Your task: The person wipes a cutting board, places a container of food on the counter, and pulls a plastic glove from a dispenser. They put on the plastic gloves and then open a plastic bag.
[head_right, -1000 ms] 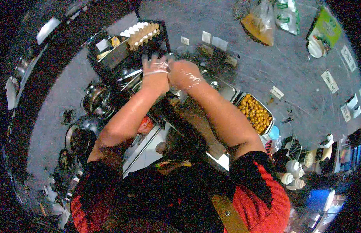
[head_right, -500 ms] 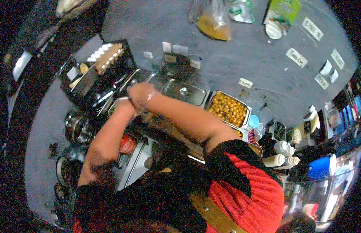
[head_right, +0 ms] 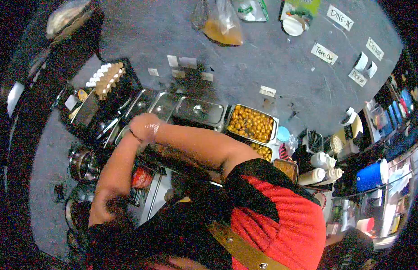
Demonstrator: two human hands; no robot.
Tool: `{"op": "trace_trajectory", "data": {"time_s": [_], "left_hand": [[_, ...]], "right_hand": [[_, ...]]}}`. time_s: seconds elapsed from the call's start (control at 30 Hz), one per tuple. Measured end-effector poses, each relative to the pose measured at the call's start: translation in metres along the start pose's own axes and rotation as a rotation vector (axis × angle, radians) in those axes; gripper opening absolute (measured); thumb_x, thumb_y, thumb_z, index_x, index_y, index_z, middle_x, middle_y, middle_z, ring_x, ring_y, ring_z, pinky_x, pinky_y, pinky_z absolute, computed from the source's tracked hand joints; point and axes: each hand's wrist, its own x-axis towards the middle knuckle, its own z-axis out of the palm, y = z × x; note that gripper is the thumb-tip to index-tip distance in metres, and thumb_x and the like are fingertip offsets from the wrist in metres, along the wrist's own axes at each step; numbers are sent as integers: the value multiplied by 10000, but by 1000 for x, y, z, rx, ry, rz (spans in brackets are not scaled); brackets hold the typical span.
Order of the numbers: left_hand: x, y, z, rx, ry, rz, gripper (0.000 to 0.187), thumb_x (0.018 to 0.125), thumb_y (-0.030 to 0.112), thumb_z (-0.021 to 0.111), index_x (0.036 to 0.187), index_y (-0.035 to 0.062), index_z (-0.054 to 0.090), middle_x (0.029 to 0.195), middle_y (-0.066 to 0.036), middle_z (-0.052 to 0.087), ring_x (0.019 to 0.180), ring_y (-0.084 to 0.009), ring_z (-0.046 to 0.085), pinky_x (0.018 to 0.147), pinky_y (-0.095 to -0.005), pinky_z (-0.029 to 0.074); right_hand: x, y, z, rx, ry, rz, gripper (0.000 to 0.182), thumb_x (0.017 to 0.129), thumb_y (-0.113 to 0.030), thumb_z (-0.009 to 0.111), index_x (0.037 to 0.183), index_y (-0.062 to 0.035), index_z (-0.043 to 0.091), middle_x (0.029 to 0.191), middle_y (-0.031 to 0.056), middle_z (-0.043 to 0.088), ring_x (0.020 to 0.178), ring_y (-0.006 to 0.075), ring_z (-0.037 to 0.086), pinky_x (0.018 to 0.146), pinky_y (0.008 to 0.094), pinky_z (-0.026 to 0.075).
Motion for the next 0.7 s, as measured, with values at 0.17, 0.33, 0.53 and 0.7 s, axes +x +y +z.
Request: {"op": "trace_trajectory", "data": {"time_s": [0.17,0.33,0.53,0.7], "left_hand": [[7,2,8,-13,13,3,746,940,473,562,1593,278,258,1683,-117,184,1505,-385,304,1200,-529,320],[15,5,25,-61,34,17,788,935,453,579,1608,273,210,1689,-126,152,1501,-392,308,1196,-525,330],[50,1,62,-165,92,82,842,930,428,599,1625,268,153,1697,-136,115,1498,-399,314,1192,-521,342],[88,-9,116,-214,212,140,891,925,408,616,1640,263,105,1703,-145,83,1494,-406,318,1188,-516,351]], "right_hand": [[-5,6,16,12,59,-22,272,642,-237,805,828,-43,762,912,206,748,885,379,742,787,482,605],[-14,11,38,76,79,2,343,620,-277,847,845,-37,747,918,210,743,900,403,729,800,485,599],[-20,12,39,96,42,-94,397,617,-279,845,900,-23,733,916,211,734,890,419,716,796,500,590],[-17,17,53,163,121,105,284,850,-198,632,1059,-13,684,952,251,714,890,437,704,799,517,574]]}}
